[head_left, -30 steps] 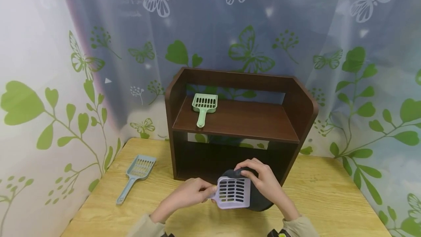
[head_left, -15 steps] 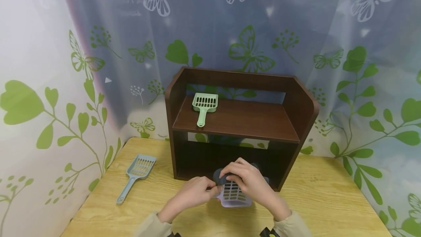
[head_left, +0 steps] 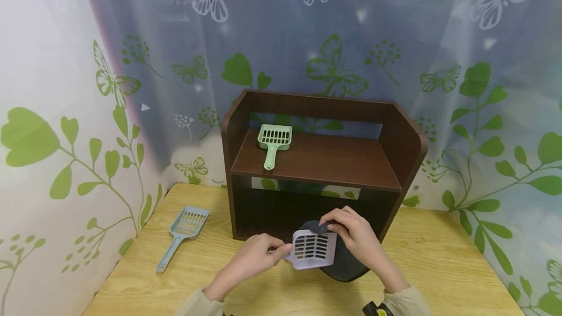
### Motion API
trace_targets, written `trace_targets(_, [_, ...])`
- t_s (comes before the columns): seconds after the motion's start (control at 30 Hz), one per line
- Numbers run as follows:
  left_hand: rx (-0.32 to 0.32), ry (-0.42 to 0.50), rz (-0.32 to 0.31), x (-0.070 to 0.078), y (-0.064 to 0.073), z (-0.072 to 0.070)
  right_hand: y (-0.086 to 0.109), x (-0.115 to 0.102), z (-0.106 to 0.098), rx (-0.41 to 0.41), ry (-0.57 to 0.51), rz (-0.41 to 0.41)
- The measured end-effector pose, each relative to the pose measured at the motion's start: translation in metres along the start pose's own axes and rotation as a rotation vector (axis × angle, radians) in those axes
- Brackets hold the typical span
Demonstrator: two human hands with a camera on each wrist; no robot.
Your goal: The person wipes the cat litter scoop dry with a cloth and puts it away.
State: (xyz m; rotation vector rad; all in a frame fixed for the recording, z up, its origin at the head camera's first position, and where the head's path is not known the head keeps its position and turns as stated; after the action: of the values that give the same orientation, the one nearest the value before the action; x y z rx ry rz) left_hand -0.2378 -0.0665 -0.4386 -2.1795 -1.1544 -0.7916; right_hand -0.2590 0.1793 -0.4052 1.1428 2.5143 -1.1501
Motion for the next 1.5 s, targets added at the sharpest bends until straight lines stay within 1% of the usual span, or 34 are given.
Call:
trace_targets(0.13, [0.011, 0.019, -0.005, -0.003, 0.002, -0.001, 0.006, 0.008, -0.005, 0.050, -0.039, 0.050])
trace_targets(0.3, [0.011, 0.049, -0.012, -0.005, 0.003, 0.001, 0.013, 0.014, -0.004, 0.125, -0.133, 0.187])
trace_targets(0.37, [0.015, 0.062, -0.005, -0.005, 0.003, 0.003, 0.016, 0.016, -0.001, 0.153, -0.202, 0.248])
trace_targets(0.57, [0.024, 0.100, -0.007, -0.006, 0.005, 0.006, 0.023, 0.017, 0.006, 0.202, -0.490, 0.453])
trace_targets(0.7, [0.026, 0.151, -0.011, -0.007, 0.005, 0.007, 0.026, 0.019, 0.009, 0.234, -0.595, 0.575])
trace_targets(0.87, [0.029, 0.208, 0.018, -0.007, 0.004, 0.009, 0.030, 0.021, 0.012, 0.252, -0.684, 0.653])
trace_targets(0.93, [0.027, 0.260, 0.021, -0.007, 0.003, 0.009, 0.031, 0.022, 0.014, 0.253, -0.724, 0.672])
trace_targets(1.07, [0.029, 0.448, -0.014, -0.008, 0.001, 0.009, 0.035, 0.023, 0.017, 0.261, -0.805, 0.704])
trace_targets(1.13, [0.025, 0.535, -0.042, -0.008, 0.001, 0.010, 0.036, 0.023, 0.019, 0.274, -0.828, 0.721])
trace_targets(1.27, [0.027, 0.611, -0.084, -0.009, -0.001, 0.011, 0.039, 0.020, 0.022, 0.305, -0.865, 0.761])
trace_targets(1.4, [0.053, 0.673, -0.120, -0.009, -0.002, 0.012, 0.039, 0.014, 0.026, 0.342, -0.920, 0.799])
trace_targets(1.5, [0.066, 0.748, -0.150, -0.008, -0.003, 0.017, 0.039, 0.011, 0.028, 0.398, -0.928, 0.825])
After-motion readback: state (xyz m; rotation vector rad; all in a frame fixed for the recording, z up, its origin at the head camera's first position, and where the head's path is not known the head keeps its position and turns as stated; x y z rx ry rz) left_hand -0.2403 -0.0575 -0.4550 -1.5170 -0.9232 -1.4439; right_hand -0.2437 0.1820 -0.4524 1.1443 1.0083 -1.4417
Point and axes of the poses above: each hand's wrist, its own y-axis away from the middle knuckle, its own z-axis out of the palm, x = y × z, the point moved 3 cm from there along -y, towards the middle knuckle, and after that the axes turned 5 degrees about z, right-handed, at the moved point
